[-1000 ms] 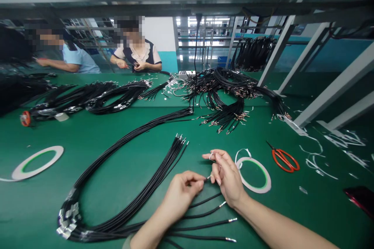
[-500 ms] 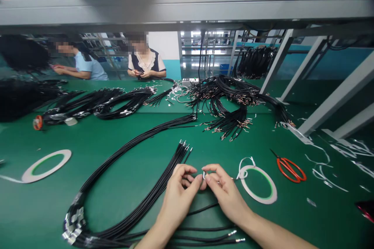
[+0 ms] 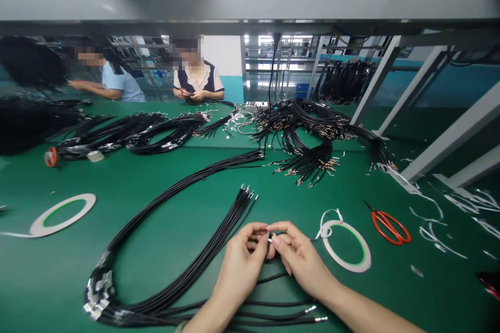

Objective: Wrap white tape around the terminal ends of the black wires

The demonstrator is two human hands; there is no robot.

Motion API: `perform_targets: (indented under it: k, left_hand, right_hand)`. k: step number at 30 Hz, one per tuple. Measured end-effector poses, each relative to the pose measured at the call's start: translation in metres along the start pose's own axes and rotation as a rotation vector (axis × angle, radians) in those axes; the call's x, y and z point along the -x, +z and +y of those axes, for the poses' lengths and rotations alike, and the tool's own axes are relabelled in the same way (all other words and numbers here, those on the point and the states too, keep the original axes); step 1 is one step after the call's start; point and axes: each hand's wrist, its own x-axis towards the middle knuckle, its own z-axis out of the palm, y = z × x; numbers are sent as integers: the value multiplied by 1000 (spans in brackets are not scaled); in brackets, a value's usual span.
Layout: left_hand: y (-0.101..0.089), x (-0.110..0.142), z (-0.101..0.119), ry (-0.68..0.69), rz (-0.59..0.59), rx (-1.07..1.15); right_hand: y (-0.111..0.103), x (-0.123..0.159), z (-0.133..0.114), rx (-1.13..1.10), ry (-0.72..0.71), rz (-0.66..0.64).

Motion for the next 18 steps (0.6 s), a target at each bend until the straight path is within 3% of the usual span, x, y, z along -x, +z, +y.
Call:
perform_targets:
  k: [4,9,18]
  left_hand:
    - [2,0,4,38,117,42]
    - [6,-2,4,-67,35,312]
    - [3,-7,0,-98,2,396]
  right_hand:
    - [1,1,1,36,-24,-14]
    - [0,2,-1,55,-59,-36]
    - [-5,1,-5,130,-17,-107]
